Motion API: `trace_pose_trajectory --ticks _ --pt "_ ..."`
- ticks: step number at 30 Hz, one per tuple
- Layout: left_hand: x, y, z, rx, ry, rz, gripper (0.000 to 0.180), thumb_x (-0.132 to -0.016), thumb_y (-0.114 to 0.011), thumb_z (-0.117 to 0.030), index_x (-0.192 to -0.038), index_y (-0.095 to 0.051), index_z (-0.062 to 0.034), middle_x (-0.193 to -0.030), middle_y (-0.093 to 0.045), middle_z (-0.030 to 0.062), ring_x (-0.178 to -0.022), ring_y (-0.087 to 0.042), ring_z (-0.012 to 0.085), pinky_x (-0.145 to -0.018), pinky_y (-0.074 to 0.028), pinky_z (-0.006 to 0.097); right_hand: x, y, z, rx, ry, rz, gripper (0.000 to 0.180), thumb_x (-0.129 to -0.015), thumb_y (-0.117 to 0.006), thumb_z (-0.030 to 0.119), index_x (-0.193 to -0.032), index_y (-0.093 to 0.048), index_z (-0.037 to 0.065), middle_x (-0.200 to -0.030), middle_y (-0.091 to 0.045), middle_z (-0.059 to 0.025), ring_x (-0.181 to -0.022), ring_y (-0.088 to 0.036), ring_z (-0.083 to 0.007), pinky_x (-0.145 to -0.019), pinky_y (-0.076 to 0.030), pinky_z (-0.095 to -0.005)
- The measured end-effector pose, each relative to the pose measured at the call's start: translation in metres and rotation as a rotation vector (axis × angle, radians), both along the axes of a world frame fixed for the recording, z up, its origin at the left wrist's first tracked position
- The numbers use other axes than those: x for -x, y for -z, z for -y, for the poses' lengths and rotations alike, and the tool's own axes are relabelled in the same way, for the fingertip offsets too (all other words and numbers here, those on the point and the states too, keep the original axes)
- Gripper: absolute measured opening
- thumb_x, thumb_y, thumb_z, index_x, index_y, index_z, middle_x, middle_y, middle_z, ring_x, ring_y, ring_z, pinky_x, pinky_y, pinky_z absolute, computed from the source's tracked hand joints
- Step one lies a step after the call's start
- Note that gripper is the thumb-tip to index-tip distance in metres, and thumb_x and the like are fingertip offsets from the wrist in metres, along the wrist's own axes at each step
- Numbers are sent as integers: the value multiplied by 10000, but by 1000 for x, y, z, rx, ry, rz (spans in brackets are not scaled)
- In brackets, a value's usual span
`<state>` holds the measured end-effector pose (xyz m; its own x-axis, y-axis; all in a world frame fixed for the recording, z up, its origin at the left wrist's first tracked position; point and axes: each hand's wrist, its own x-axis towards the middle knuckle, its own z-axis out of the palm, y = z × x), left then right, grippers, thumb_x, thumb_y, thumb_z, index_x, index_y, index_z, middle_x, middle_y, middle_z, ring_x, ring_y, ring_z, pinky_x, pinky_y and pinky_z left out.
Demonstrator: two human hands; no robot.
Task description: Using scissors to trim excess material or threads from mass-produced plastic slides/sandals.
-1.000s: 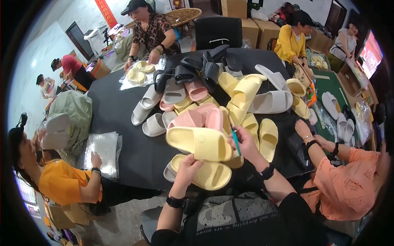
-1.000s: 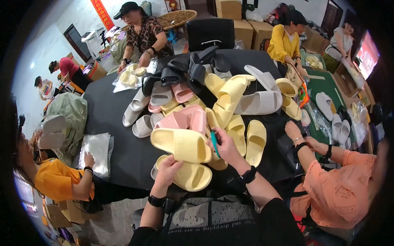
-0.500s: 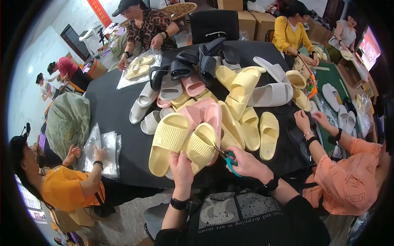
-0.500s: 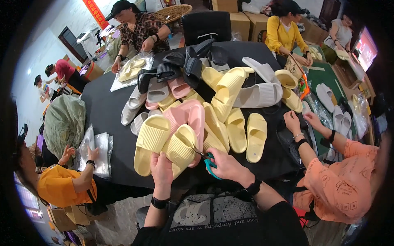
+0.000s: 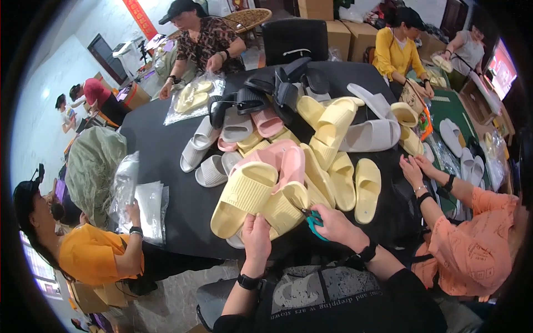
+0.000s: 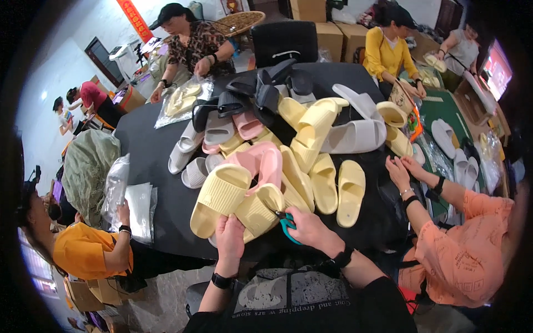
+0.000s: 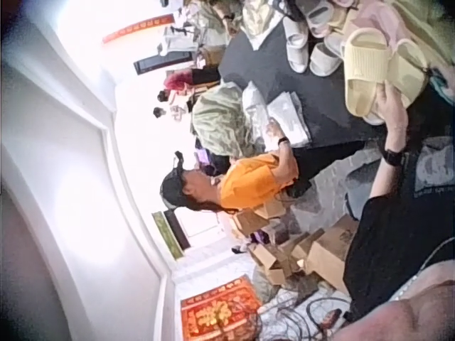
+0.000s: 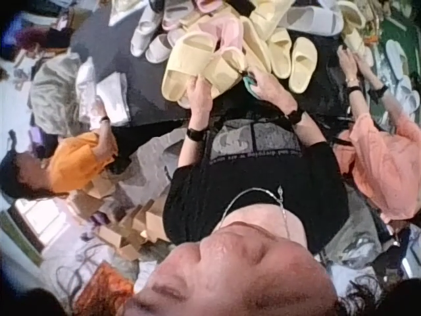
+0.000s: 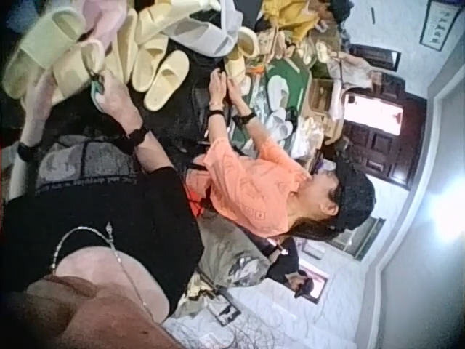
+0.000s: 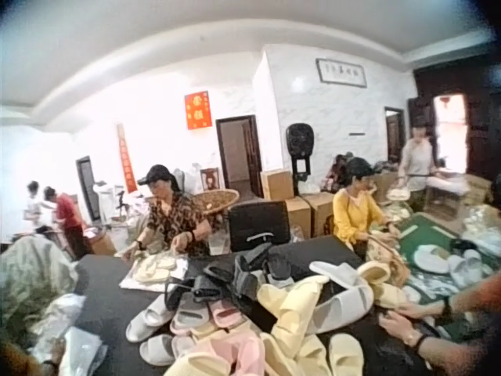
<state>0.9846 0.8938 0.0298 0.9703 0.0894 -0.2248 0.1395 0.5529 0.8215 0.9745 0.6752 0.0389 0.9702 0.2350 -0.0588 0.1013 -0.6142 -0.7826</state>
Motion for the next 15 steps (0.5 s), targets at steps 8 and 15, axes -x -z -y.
trace_pose_trajectory --ticks 8,15 --pt "3 -11 10 0 5 -21 264 -943 -429 -89 -1177 -494 16 -952 -561 7 -778 -488 61 -690 -407 212 1 -5 3 -85 115 32 326 -785 -661 169 -1040 -520 23 -762 -610 -176 -707 -618 -322 -625 -476 -376" --pt "11 6 7 -83 94 38 167 -941 -466 -119 -1023 -546 3 -868 -536 -17 -736 -466 56 -678 -414 219 -7 -25 -1 -17 21 137 406 -773 -645 163 -1115 -476 23 -947 -597 -175 -819 -619 -306 -684 -481 -393"
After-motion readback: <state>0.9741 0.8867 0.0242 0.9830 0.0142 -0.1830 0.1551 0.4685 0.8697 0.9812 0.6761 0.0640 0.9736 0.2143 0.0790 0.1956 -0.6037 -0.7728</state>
